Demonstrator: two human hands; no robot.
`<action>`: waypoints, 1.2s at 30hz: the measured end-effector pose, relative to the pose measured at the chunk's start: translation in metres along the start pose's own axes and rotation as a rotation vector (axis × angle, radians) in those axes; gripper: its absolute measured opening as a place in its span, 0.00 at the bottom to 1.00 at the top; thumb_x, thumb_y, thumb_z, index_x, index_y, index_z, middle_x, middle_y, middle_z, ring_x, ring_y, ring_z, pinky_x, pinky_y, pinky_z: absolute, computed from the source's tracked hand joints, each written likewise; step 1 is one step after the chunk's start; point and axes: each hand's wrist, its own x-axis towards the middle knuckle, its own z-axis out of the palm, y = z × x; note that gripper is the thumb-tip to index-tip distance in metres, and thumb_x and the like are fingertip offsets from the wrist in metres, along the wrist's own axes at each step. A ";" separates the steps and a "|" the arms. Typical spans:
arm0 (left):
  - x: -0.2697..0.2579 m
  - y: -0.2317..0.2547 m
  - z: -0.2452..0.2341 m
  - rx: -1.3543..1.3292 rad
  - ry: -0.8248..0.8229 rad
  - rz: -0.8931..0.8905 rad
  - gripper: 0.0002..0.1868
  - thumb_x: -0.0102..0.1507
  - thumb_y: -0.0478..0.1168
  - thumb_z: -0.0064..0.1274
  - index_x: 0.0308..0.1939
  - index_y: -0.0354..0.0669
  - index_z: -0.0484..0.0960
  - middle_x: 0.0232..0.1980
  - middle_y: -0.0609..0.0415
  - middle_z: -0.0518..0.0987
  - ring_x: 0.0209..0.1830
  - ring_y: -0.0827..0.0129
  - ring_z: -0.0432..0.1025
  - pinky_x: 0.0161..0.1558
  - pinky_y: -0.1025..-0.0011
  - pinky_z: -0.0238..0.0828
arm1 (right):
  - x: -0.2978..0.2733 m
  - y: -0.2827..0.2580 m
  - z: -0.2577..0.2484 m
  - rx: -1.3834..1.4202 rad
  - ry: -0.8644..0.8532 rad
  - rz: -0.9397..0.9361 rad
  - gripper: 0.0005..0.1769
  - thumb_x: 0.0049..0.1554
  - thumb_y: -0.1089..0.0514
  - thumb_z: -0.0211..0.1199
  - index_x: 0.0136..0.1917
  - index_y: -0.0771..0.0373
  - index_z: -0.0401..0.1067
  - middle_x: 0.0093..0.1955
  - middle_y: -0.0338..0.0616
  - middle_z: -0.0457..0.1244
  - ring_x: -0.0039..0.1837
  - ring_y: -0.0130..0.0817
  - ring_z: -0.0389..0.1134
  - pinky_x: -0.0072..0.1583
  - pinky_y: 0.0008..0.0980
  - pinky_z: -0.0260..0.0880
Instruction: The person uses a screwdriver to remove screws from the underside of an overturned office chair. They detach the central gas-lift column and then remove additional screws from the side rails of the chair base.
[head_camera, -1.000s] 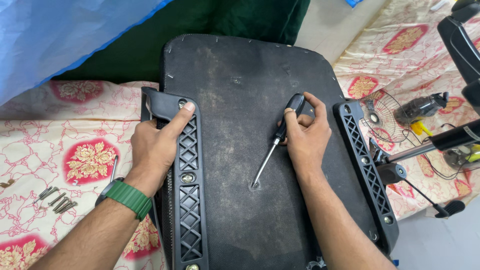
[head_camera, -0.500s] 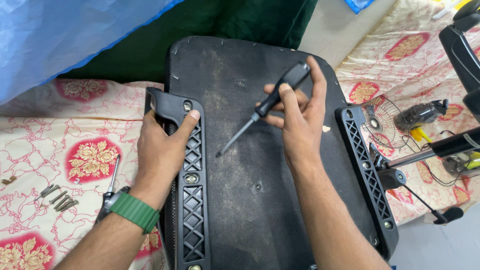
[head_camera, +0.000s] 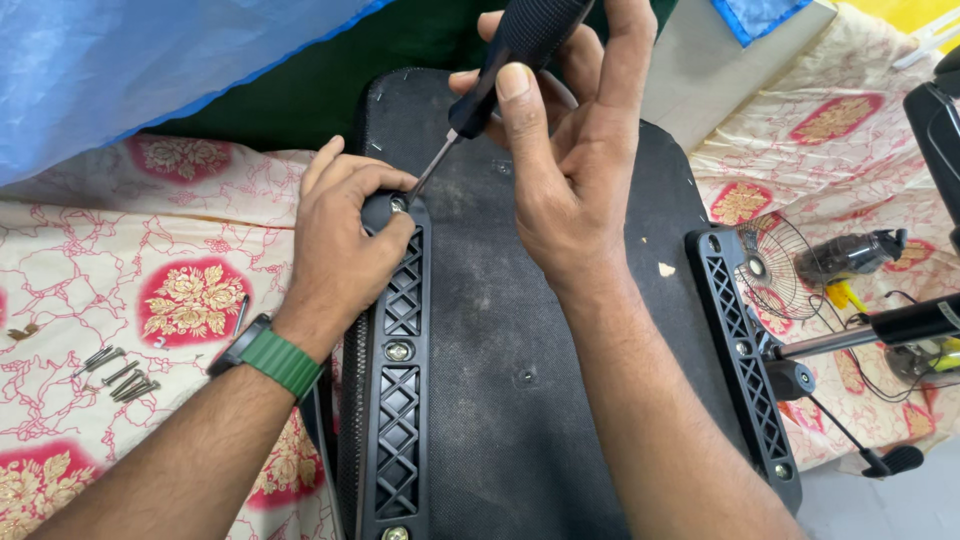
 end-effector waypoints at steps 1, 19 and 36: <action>-0.003 0.001 0.002 0.007 0.020 0.012 0.12 0.57 0.32 0.56 0.45 0.42 0.86 0.51 0.51 0.81 0.70 0.54 0.67 0.82 0.52 0.49 | -0.001 0.000 0.001 0.005 -0.010 0.000 0.30 0.81 0.63 0.51 0.82 0.49 0.35 0.68 0.51 0.60 0.63 0.35 0.71 0.66 0.36 0.81; -0.009 0.008 0.005 0.020 0.140 -0.022 0.07 0.60 0.34 0.59 0.42 0.41 0.80 0.50 0.52 0.81 0.72 0.48 0.64 0.71 0.53 0.59 | 0.012 -0.001 0.014 -0.190 -0.097 -0.112 0.31 0.79 0.65 0.49 0.83 0.43 0.37 0.67 0.49 0.61 0.68 0.33 0.66 0.72 0.34 0.80; -0.004 0.007 0.006 0.055 0.093 -0.085 0.09 0.59 0.36 0.54 0.43 0.43 0.80 0.54 0.52 0.79 0.74 0.52 0.61 0.71 0.55 0.57 | 0.038 -0.021 0.014 -0.273 0.011 0.071 0.29 0.67 0.60 0.66 0.77 0.54 0.58 0.60 0.47 0.65 0.63 0.32 0.74 0.52 0.22 0.82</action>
